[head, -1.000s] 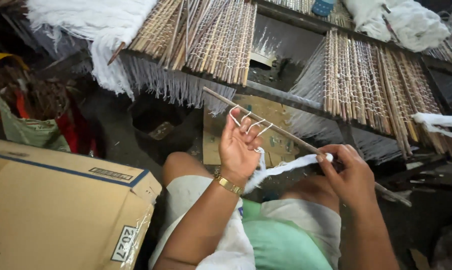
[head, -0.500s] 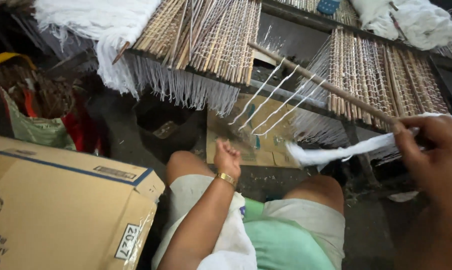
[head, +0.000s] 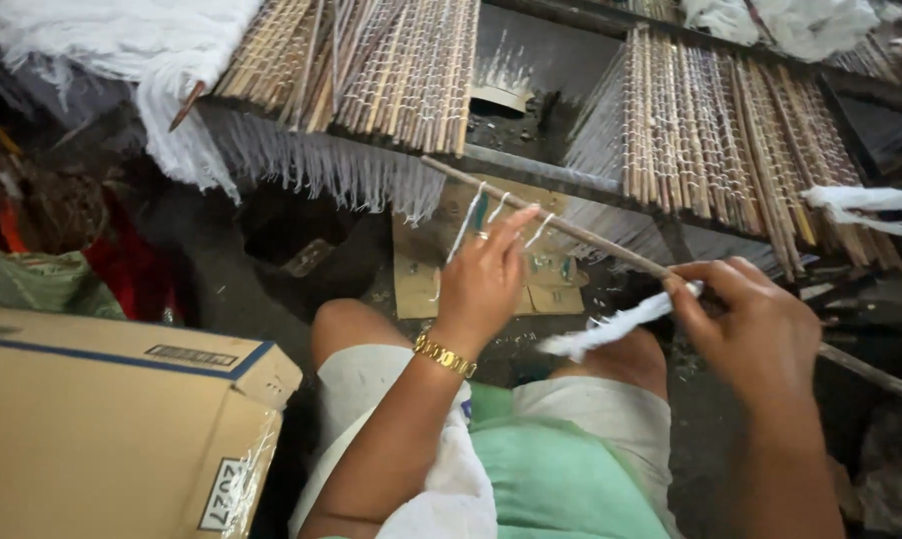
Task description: The person sits on the floor and repeatedly ties white threads onto a long wooden stick using both hands. They pull the thread, wrap it around the stick, and secure it in place, repeating this process along the length of the stick.
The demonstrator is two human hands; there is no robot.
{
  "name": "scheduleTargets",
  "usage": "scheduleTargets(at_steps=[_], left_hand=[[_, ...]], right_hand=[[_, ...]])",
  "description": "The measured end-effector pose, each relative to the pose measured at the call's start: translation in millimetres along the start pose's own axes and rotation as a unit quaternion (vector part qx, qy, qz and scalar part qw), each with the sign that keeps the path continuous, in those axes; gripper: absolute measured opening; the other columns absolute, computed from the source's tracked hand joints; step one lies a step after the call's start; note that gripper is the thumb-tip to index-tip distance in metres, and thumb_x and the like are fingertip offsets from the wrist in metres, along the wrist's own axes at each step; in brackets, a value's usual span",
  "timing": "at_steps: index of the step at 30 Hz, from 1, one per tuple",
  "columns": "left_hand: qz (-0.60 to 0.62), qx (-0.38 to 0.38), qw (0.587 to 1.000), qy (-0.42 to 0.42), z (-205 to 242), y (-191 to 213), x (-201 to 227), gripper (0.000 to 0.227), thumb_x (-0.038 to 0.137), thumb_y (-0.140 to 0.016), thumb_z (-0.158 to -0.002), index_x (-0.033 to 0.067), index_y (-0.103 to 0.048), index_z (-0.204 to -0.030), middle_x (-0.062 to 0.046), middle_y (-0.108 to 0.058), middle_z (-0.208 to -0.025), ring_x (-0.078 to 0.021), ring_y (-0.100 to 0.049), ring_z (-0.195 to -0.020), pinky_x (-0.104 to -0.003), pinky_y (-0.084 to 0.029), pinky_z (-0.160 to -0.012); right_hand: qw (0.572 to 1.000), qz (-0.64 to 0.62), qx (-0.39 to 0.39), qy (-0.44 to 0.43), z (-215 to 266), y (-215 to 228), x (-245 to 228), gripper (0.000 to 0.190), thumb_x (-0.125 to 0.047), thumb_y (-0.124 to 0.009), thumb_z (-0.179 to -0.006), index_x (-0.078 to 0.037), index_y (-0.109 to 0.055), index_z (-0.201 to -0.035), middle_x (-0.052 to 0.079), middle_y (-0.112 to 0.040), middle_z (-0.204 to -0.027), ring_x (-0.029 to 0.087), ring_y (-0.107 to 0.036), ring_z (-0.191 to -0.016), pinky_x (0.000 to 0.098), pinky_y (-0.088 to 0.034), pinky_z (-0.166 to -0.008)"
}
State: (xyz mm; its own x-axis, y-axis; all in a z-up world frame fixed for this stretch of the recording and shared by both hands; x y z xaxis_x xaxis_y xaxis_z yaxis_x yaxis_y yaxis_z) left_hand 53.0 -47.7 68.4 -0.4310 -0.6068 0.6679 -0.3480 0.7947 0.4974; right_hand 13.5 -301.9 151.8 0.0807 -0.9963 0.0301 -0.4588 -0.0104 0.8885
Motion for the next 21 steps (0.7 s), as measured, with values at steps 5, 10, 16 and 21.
scheduleTargets(at_steps=[5,10,16,21], left_hand=[[0.006,0.018,0.999,-0.036,3,1,4,0.042,0.011,-0.051,-0.102,0.0225,-0.055,-0.142,-0.005,-0.075,-0.12,-0.0247,-0.063,-0.067,-0.038,-0.044,-0.046],[0.026,0.028,0.999,-0.024,5,-1,5,0.039,0.012,-0.05,-0.104,0.0211,-0.056,-0.142,-0.004,-0.071,-0.107,-0.0186,-0.057,-0.066,-0.032,-0.041,-0.047],[0.352,-0.019,0.931,0.091,27,-70,-3,0.022,0.023,-0.057,-0.105,0.0133,-0.068,-0.121,-0.001,-0.07,-0.086,-0.0072,-0.054,-0.066,-0.021,-0.047,-0.057],[0.539,-0.079,0.796,0.263,43,-116,-10,0.029,0.029,-0.058,-0.106,0.0086,-0.073,-0.12,-0.006,-0.074,-0.088,-0.0074,-0.067,-0.076,-0.019,-0.06,-0.069]], right_hand=[[0.998,-0.04,-0.043,-0.019,1,-10,-3,0.017,-0.044,-0.067,-0.101,-0.033,-0.079,-0.103,-0.015,-0.07,-0.096,0.011,-0.067,-0.072,0.0325,-0.045,-0.059],[0.999,-0.042,-0.029,-0.003,3,-17,-6,0.014,-0.044,-0.068,-0.1,-0.034,-0.078,-0.103,-0.015,-0.068,-0.091,0.009,-0.067,-0.074,0.0317,-0.044,-0.056],[0.983,-0.169,-0.07,0.018,2,-33,-24,0.02,-0.036,-0.061,-0.098,-0.031,-0.074,-0.113,-0.005,-0.07,-0.102,0.025,-0.07,-0.089,0.041,-0.052,-0.07],[0.959,-0.264,-0.092,0.041,13,-34,-44,0.022,-0.027,-0.065,-0.092,-0.024,-0.072,-0.113,0.003,-0.074,-0.103,0.036,-0.072,-0.095,0.0472,-0.058,-0.078]])
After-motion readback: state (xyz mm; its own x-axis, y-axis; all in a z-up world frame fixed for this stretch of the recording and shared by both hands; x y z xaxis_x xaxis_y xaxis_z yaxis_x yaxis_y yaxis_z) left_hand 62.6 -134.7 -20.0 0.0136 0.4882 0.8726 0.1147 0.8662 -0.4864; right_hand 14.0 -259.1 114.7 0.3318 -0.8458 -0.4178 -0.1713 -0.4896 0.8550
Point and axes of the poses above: each hand's wrist, its own z-axis away from the middle knuckle, its own y-axis out of the back of the hand, x = y × z, the point moved 8 cm from there along -z, towards the middle knuckle
